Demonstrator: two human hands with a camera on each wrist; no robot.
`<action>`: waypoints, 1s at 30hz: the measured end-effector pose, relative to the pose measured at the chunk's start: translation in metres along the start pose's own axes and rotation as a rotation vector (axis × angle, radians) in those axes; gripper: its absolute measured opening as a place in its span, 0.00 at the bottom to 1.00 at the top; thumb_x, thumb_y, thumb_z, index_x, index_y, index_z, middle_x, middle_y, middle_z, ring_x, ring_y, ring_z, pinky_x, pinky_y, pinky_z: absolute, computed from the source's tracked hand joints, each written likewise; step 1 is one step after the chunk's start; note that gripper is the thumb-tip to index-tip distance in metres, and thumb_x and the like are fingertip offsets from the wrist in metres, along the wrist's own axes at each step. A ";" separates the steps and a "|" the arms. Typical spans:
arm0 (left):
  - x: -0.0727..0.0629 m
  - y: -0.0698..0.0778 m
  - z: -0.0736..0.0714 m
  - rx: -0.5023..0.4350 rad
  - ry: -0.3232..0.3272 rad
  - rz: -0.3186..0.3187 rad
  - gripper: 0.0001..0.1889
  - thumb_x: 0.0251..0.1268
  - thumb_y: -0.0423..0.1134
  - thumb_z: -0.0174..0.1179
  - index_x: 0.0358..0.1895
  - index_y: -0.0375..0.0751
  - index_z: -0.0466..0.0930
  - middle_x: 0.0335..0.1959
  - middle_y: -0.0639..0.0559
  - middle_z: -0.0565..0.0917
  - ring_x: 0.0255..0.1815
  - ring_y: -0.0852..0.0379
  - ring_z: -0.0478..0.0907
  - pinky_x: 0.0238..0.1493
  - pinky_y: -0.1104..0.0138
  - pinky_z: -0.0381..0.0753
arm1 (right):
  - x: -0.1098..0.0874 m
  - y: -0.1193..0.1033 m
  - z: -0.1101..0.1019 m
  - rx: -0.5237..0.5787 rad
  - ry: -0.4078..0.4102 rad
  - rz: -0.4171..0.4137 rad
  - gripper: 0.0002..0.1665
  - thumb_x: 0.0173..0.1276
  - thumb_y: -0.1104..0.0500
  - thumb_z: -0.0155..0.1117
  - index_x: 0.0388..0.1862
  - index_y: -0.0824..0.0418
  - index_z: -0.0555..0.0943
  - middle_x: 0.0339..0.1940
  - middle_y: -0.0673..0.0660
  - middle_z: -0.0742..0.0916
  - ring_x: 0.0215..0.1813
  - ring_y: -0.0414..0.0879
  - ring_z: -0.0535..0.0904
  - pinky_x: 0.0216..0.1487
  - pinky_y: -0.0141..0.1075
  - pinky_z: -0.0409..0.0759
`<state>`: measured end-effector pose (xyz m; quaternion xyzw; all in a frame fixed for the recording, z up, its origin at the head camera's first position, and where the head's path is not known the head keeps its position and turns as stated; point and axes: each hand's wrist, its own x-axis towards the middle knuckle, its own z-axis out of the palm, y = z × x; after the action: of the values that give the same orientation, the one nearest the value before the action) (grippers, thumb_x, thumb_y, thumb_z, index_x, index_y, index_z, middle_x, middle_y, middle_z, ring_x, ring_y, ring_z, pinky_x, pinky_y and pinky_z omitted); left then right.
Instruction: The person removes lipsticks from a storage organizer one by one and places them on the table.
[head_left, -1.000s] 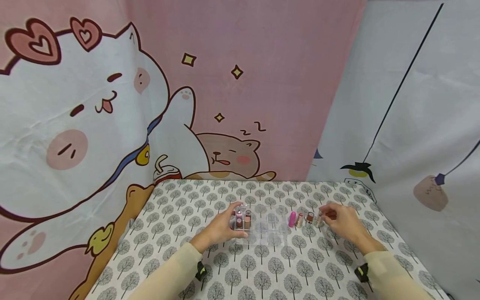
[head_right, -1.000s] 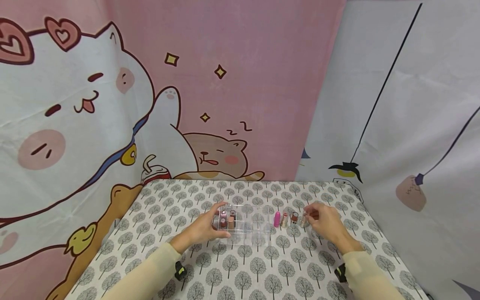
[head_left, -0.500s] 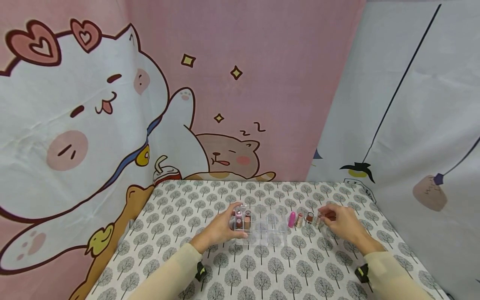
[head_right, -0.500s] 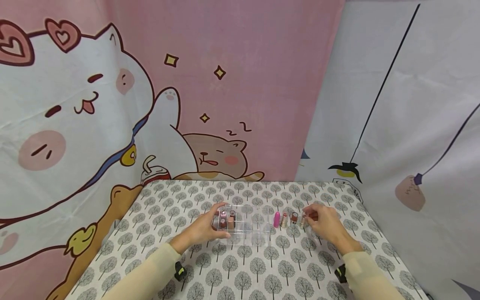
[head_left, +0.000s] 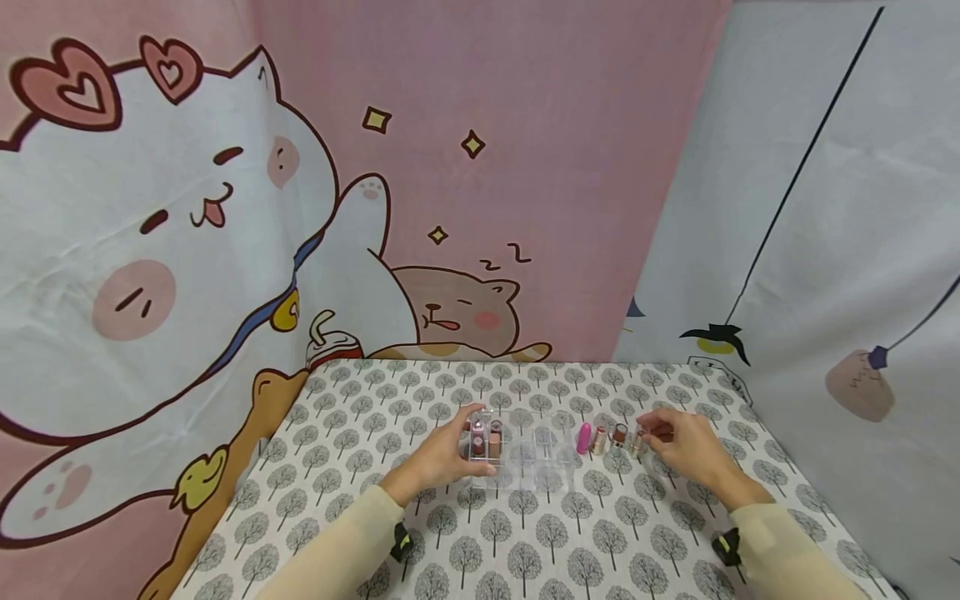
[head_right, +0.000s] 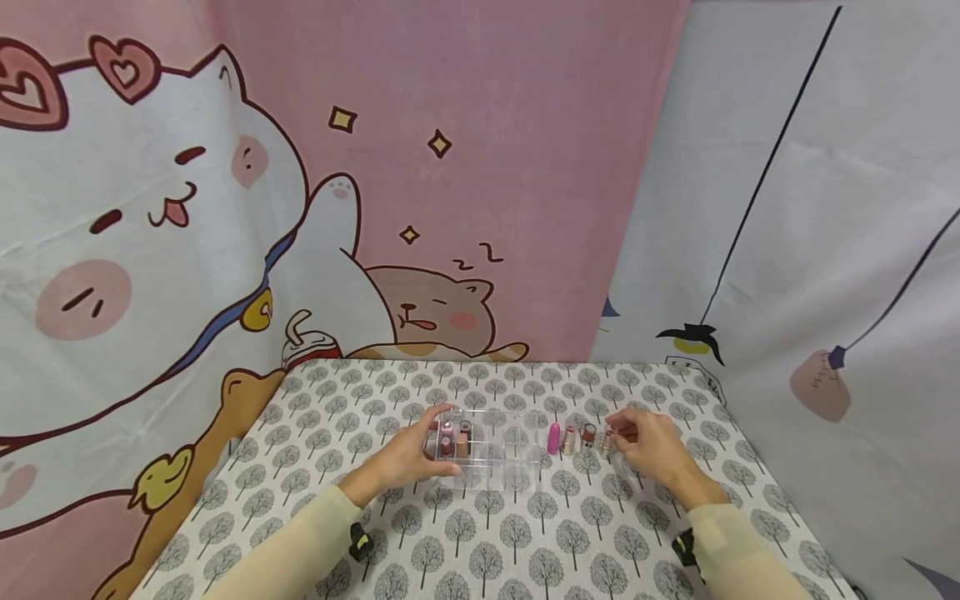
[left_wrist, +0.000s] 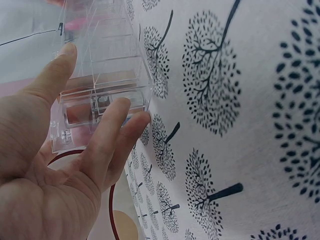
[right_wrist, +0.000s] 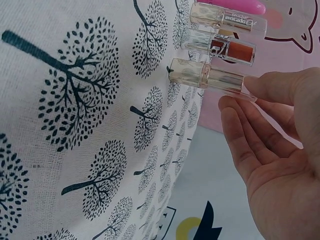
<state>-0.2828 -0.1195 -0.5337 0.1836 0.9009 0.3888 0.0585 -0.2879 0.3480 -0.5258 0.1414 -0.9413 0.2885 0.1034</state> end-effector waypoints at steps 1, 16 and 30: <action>0.000 0.000 0.000 -0.001 0.000 -0.001 0.62 0.64 0.54 0.89 0.95 0.65 0.55 0.85 0.32 0.79 0.77 0.30 0.84 0.82 0.30 0.82 | 0.000 0.000 0.000 0.002 0.000 0.000 0.15 0.76 0.69 0.80 0.60 0.67 0.93 0.49 0.60 0.98 0.48 0.53 0.97 0.48 0.39 0.98; 0.000 0.000 0.000 0.006 0.004 -0.001 0.63 0.62 0.54 0.90 0.95 0.67 0.55 0.86 0.33 0.78 0.76 0.30 0.85 0.81 0.29 0.82 | 0.000 0.001 -0.001 -0.009 0.006 -0.018 0.18 0.77 0.67 0.80 0.64 0.66 0.92 0.56 0.64 0.97 0.54 0.61 0.97 0.54 0.55 0.98; 0.000 -0.001 0.000 0.006 0.002 0.012 0.63 0.63 0.55 0.89 0.95 0.65 0.55 0.87 0.32 0.77 0.79 0.27 0.83 0.82 0.28 0.80 | 0.001 -0.008 -0.001 -0.104 0.119 -0.078 0.19 0.77 0.61 0.83 0.63 0.63 0.93 0.57 0.64 0.95 0.56 0.63 0.93 0.59 0.66 0.93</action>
<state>-0.2828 -0.1204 -0.5345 0.1886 0.9011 0.3866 0.0546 -0.2857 0.3423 -0.5205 0.1551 -0.9410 0.2430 0.1775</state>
